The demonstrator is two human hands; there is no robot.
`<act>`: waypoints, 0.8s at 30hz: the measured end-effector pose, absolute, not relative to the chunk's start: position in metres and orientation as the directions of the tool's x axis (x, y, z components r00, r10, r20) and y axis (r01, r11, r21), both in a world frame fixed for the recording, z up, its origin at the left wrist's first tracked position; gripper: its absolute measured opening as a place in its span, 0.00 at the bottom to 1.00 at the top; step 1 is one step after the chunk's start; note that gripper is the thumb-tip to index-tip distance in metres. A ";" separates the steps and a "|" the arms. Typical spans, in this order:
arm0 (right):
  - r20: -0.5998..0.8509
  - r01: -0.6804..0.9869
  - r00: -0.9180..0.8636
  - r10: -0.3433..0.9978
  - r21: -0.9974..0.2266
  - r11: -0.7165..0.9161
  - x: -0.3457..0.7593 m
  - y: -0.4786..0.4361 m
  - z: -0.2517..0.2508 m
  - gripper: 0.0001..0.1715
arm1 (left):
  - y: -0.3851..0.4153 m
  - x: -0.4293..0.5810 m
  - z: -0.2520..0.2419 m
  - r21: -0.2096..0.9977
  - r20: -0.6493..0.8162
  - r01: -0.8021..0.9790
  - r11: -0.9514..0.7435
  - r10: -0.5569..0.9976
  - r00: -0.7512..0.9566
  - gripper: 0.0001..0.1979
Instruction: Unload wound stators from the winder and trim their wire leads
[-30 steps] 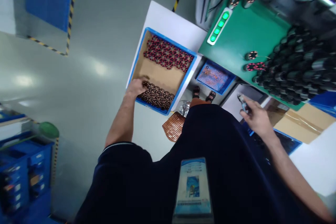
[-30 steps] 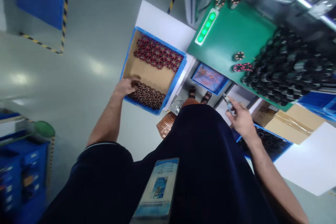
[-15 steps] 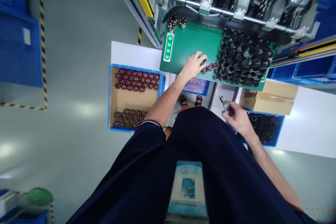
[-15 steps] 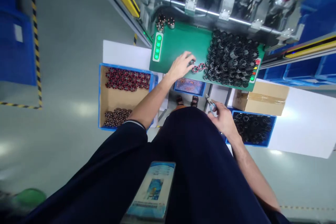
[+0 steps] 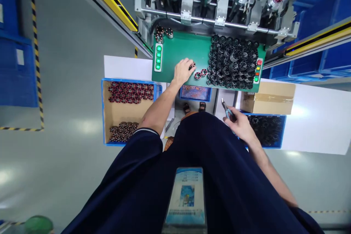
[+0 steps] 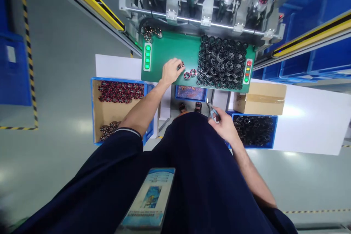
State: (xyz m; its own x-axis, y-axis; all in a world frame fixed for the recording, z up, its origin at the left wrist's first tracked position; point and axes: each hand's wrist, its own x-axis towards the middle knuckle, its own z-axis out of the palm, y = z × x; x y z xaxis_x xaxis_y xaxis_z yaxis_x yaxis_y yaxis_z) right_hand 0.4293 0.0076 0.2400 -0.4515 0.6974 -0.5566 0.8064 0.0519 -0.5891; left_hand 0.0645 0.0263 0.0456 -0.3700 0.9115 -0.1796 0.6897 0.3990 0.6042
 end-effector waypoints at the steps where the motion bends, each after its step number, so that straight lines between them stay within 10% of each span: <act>1: -0.554 0.797 -0.478 0.682 -0.599 0.072 0.427 0.010 0.242 0.37 | 0.024 0.067 0.052 0.629 -0.166 0.648 0.430 0.888 -0.428 0.09; 14: -0.124 0.334 -0.839 0.529 -0.886 0.322 0.397 0.013 0.322 0.46 | -0.114 0.161 0.300 0.762 0.455 0.648 -0.005 0.717 -0.529 0.14; 24: -0.087 0.244 -0.914 0.397 -0.899 0.364 0.380 0.019 0.338 0.49 | -0.137 0.168 0.327 0.686 0.520 0.728 -0.005 0.703 -0.485 0.14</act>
State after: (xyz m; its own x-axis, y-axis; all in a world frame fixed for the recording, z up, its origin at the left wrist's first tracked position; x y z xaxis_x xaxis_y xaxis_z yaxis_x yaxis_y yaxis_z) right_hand 0.3802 0.0195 0.3383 -0.9136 0.3971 -0.0872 0.2438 0.3635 -0.8991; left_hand 0.1675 -0.1374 0.3271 -0.4854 0.7028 0.5201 0.7277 -0.0050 0.6859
